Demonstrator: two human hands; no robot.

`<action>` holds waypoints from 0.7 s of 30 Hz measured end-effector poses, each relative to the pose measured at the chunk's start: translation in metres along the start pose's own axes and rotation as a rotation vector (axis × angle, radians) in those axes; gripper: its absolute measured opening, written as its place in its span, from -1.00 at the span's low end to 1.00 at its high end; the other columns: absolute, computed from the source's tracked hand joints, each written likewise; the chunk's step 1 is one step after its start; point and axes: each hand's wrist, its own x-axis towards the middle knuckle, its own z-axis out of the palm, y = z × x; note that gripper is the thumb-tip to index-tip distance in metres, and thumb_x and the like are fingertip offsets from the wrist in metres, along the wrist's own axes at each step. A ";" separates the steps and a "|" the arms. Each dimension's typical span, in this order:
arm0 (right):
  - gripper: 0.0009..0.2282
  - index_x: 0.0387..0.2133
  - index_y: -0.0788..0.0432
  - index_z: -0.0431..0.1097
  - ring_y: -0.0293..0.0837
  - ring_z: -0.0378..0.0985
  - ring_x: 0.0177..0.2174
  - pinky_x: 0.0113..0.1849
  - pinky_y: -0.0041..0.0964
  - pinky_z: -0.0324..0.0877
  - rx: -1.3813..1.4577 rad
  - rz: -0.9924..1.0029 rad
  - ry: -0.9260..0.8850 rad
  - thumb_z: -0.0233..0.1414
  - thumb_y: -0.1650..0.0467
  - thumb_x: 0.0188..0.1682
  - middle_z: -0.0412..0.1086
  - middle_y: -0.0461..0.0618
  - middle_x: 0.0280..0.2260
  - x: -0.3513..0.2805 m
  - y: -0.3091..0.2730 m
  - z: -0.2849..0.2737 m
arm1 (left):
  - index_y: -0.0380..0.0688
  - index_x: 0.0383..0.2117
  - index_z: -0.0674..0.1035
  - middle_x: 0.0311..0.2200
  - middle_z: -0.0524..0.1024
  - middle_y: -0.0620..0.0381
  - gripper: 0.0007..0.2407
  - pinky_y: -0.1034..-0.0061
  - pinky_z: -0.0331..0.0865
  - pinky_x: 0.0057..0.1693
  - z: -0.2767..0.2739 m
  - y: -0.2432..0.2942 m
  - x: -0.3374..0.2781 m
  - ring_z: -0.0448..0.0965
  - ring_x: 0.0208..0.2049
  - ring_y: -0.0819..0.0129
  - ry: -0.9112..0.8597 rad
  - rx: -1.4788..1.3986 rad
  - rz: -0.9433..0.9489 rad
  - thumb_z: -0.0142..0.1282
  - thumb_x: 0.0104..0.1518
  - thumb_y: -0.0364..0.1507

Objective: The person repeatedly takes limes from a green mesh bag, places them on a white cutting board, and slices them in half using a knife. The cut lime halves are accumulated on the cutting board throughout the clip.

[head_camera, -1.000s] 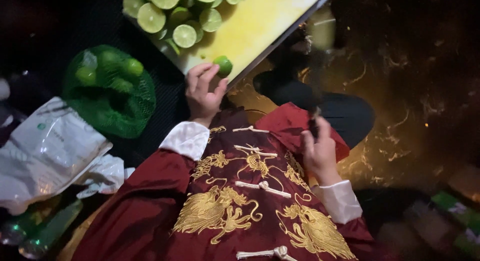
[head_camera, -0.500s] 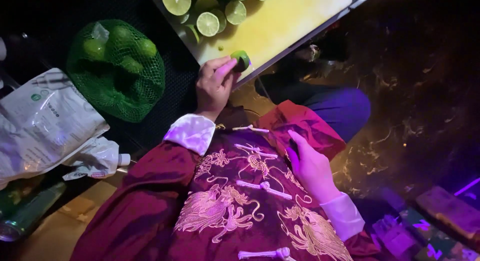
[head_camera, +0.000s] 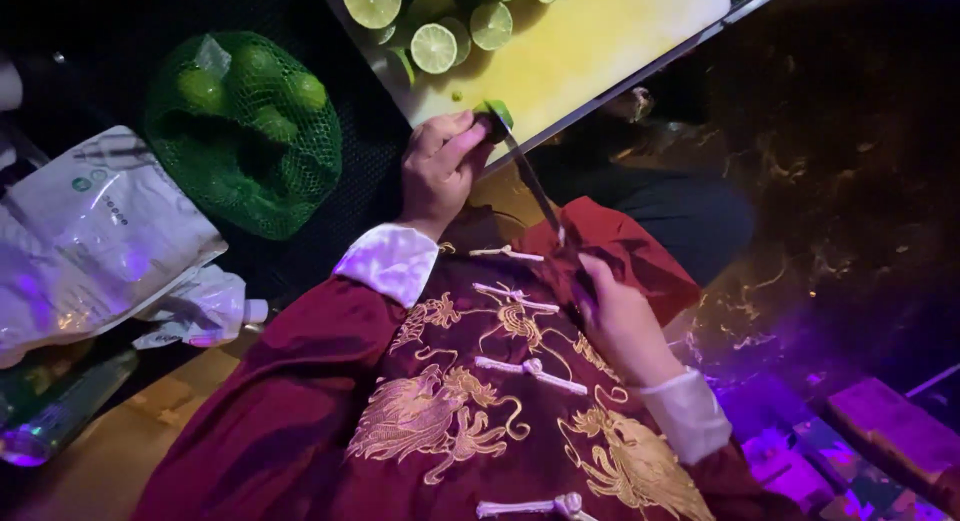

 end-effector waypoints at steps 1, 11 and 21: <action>-0.61 0.19 -0.15 0.15 0.46 0.58 -0.20 -0.09 0.34 0.43 -0.013 -0.018 0.009 -0.05 0.28 0.07 0.54 0.41 -0.33 0.004 -0.006 -0.002 | 0.08 -0.28 0.76 -0.24 0.58 0.25 -0.86 0.40 0.53 0.06 -0.003 0.002 0.000 0.66 -0.18 0.28 -0.008 0.010 0.006 0.45 0.05 -0.38; -0.61 0.22 -0.23 0.08 0.46 0.57 -0.19 -0.10 0.33 0.44 -0.039 -0.054 0.005 -0.09 0.19 0.11 0.53 0.40 -0.32 0.062 0.029 0.046 | 0.08 -0.10 0.71 -0.13 0.54 0.23 -0.79 0.35 0.52 0.10 -0.009 0.008 0.004 0.62 -0.07 0.26 -0.067 0.034 0.035 0.32 0.14 -0.40; -0.55 0.29 -0.45 -0.06 0.40 0.54 -0.05 0.02 0.27 0.39 -0.105 0.038 -0.088 -0.23 0.30 0.14 0.49 0.26 -0.02 0.047 0.020 0.038 | 0.33 0.09 0.61 -0.21 0.30 0.17 -0.60 0.34 0.45 -0.03 -0.012 0.022 0.029 0.47 -0.24 0.23 -0.246 0.340 0.132 0.06 0.11 -0.45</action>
